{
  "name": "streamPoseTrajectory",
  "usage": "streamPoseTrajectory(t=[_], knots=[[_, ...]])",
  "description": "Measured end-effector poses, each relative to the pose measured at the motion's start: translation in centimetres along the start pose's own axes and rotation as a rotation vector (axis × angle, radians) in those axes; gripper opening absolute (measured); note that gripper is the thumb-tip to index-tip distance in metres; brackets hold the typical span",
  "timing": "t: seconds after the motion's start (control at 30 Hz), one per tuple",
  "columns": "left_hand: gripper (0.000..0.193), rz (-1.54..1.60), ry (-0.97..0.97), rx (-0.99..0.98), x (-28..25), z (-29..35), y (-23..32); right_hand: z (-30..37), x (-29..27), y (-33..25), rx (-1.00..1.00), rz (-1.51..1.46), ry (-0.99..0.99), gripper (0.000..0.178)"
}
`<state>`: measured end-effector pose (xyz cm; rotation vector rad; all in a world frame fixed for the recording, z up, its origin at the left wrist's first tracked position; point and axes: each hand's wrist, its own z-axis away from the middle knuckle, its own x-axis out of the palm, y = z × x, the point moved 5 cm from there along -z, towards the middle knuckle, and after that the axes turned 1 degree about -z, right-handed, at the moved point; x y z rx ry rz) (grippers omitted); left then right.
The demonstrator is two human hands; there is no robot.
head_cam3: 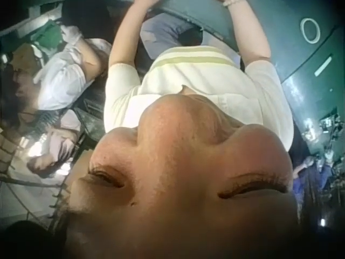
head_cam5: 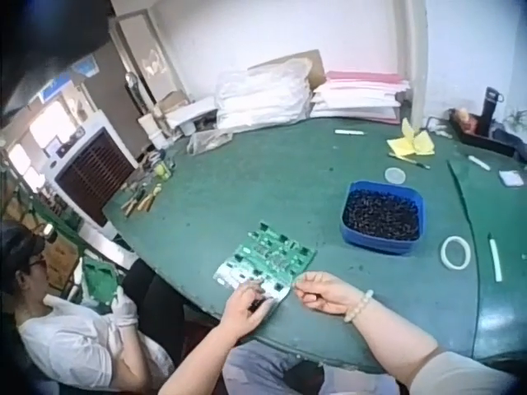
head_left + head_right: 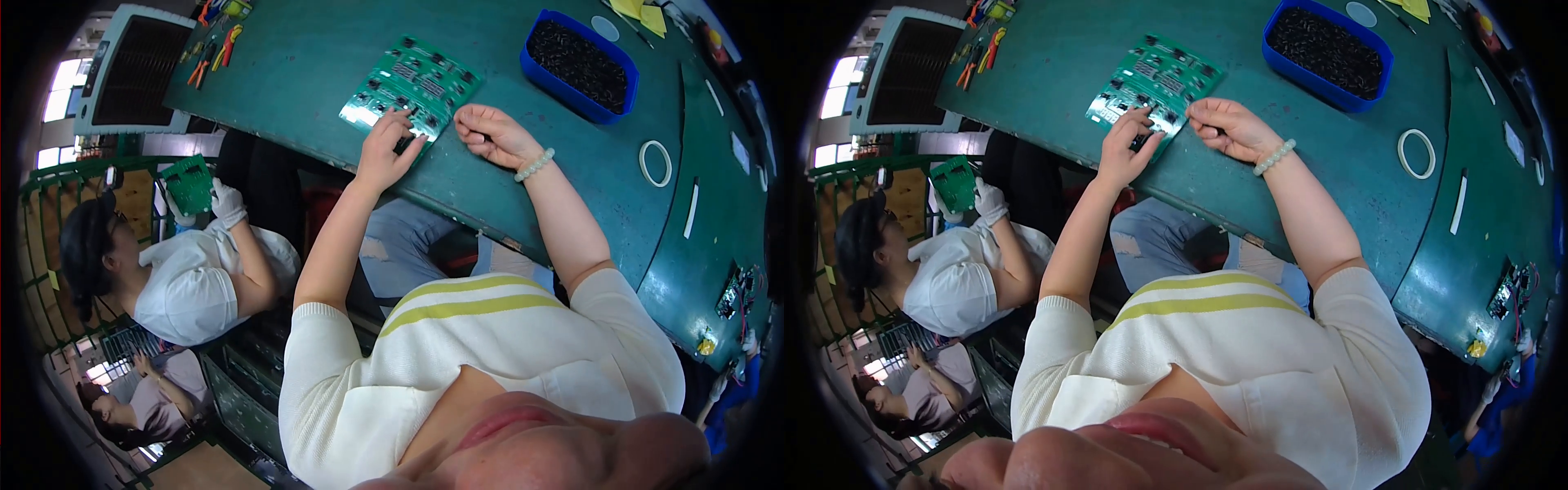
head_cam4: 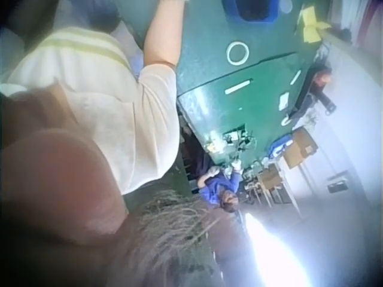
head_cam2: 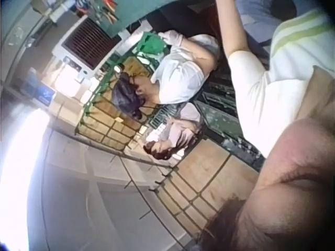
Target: The person assembles electronic components onto a printed circuit board by hand, taking components from a bin and placing them onto the board.
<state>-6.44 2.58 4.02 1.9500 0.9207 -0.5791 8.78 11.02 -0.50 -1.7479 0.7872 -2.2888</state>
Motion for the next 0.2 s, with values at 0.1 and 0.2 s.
streamPoseTrajectory(t=[0.1, 0.2], knots=[[0.022, 0.109, 0.011, 0.024, 0.3, 2.0, 2.3, 0.4, 0.4, -0.9, -0.097, 0.032, -0.059, 0.021], [0.022, 0.151, 0.009, -0.025, 0.9, 3.4, 3.5, 0.8, 1.1, -1.1, -0.073, 0.064, -0.165, 0.023]])
